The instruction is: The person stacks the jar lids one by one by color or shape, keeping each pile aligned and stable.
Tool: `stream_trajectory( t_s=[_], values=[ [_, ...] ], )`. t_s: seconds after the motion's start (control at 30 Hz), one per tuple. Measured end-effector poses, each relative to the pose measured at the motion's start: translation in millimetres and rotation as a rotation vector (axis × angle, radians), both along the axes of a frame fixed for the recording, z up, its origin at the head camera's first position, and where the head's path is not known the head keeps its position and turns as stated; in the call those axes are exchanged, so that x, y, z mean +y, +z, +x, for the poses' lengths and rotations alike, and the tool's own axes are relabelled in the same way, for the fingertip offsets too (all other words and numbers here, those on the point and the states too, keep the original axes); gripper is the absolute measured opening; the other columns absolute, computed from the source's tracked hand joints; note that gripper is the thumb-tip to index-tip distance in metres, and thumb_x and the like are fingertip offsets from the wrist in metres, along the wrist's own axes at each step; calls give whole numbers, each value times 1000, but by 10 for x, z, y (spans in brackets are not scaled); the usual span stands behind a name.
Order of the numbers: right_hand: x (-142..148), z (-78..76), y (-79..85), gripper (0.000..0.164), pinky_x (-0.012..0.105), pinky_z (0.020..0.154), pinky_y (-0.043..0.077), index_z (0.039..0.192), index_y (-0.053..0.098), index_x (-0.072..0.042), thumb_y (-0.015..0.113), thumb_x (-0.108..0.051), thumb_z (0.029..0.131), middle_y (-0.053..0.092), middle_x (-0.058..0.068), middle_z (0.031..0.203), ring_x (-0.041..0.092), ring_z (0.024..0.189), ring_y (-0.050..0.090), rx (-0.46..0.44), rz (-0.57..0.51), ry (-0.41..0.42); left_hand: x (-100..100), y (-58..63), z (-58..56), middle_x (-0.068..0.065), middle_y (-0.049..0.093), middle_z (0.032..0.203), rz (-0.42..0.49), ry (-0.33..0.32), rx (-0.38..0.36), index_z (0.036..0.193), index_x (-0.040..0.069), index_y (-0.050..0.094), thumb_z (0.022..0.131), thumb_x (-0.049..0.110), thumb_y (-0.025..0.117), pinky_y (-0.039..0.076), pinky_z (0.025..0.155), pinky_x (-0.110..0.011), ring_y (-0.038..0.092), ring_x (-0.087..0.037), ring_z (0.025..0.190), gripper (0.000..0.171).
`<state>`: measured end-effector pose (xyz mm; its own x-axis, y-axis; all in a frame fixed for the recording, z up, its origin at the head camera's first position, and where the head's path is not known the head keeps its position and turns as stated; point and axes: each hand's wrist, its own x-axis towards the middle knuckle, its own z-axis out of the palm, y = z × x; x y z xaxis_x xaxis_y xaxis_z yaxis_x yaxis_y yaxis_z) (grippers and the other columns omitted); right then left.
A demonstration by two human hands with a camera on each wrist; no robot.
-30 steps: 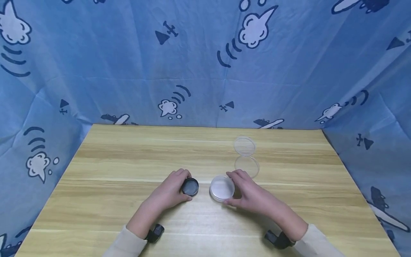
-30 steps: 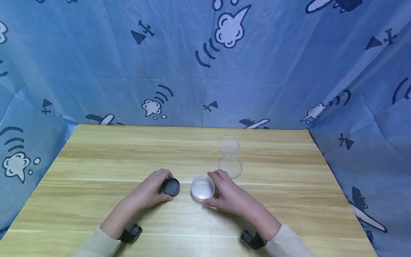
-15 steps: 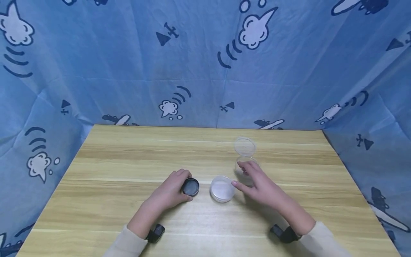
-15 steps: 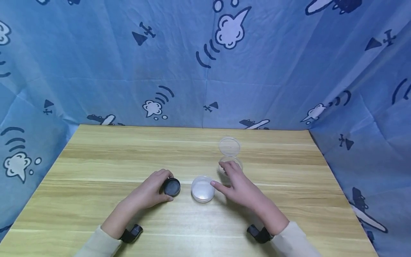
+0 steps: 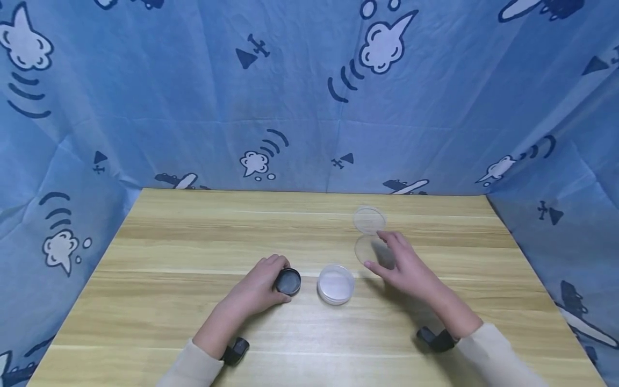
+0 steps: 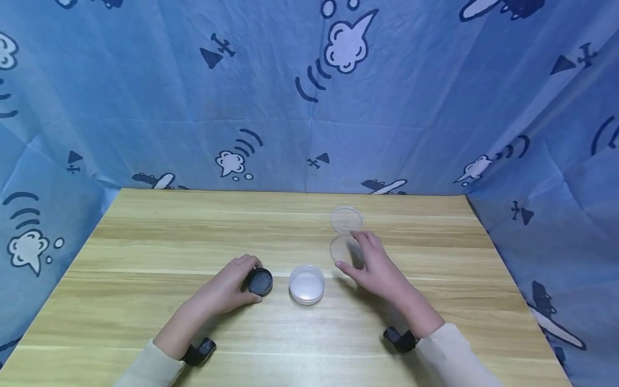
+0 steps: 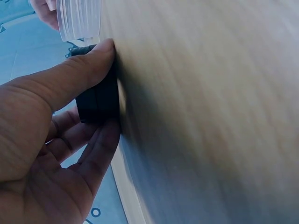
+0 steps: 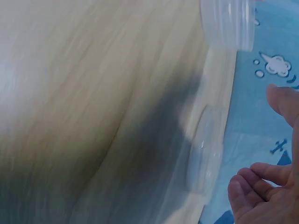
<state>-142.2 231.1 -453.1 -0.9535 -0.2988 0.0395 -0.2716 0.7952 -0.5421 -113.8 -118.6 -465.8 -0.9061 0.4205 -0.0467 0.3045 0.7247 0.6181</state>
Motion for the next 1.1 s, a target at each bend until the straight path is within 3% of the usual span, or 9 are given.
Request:
stream_trajectory(
  t_s=[0.2,0.37,0.6,0.83,1.1],
  values=[
    [71,-46,-41,95,68,117,37,156,36,4,78,-51,91,42,28,155,49,145,42,-42,25,-38,8,-4,-3,-5,66,111,11,-1,-3,114,8,61,76,12,93,50,104,-49,59,-22,104,50],
    [77,-62,-81,103,69,115,38,156,32,9,82,-50,87,39,34,154,53,142,42,-44,53,-31,8,-10,-8,-4,66,111,10,-7,8,115,9,61,76,12,93,51,98,-46,58,-20,103,50],
    [58,-109,-148,107,67,117,38,155,29,13,83,-49,87,36,37,153,54,142,40,-53,87,-26,2,-21,-6,-6,66,109,24,-7,13,113,7,61,75,9,93,37,122,-56,60,-24,105,50],
    [29,-162,-193,102,66,117,38,153,31,15,84,-41,86,39,38,150,53,141,40,-43,97,-31,1,-18,0,-4,66,110,6,-4,13,114,9,61,76,12,93,51,95,-44,57,-20,101,50],
    [28,-177,-215,97,65,118,38,152,34,14,84,-39,88,42,36,149,51,141,41,-37,93,-40,0,-5,8,-3,65,109,1,-5,22,113,9,61,76,12,93,51,91,-41,55,-18,100,49]
  ],
)
